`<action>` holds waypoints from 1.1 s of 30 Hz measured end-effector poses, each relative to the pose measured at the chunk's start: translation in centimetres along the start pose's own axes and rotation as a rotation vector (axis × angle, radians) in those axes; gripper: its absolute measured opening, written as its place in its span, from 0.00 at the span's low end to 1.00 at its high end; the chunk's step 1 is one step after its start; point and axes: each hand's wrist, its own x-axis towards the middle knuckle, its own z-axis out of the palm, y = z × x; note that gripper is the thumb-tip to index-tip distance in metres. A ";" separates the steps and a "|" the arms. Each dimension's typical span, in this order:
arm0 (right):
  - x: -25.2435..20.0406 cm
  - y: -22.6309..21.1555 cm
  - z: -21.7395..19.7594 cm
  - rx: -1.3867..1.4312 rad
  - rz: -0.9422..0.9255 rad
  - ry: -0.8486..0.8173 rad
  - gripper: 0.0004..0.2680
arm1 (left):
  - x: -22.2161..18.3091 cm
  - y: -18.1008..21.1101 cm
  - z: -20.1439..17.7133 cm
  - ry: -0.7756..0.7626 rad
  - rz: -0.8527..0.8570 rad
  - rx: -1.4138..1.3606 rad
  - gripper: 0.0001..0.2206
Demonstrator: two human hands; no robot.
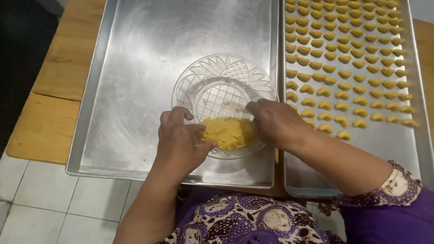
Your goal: Shaping small pieces of dough into crescent shapes and arranging them on a baking tray.
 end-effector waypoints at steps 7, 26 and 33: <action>-1.8 -2.6 0.4 -0.380 -0.223 -0.050 0.10 | 0.0 0.3 2.4 0.050 -0.039 0.086 0.14; -2.3 -3.4 -0.6 0.097 -0.047 -0.045 0.08 | -0.5 0.1 4.3 0.348 0.117 0.088 0.12; -2.9 -2.7 -2.5 0.377 0.038 -0.013 0.10 | -0.5 1.8 3.7 0.266 0.307 -0.471 0.20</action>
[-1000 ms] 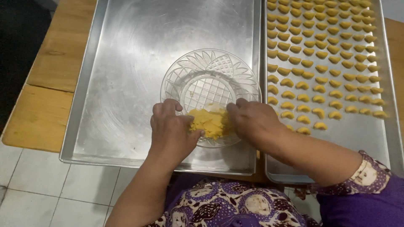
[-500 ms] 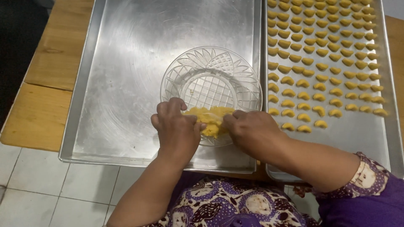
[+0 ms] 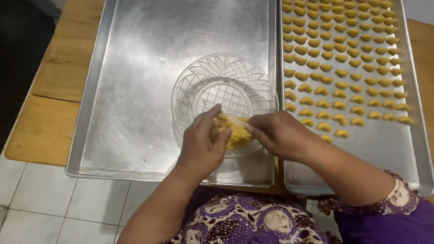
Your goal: Shaping small pieces of dough into crescent shapes and arranging them on a baking tray.
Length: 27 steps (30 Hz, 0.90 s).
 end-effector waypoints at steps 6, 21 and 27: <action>-1.6 0.0 1.2 0.008 -0.031 0.017 0.08 | 0.5 -0.7 2.4 -0.048 -0.061 -0.028 0.20; 2.2 3.9 5.1 -0.478 -0.075 0.026 0.08 | 1.7 -4.9 1.7 -0.045 -0.738 -1.044 0.15; 2.3 4.2 3.0 -0.550 -0.096 0.033 0.13 | 1.6 -3.7 1.8 -0.114 -0.658 -1.222 0.28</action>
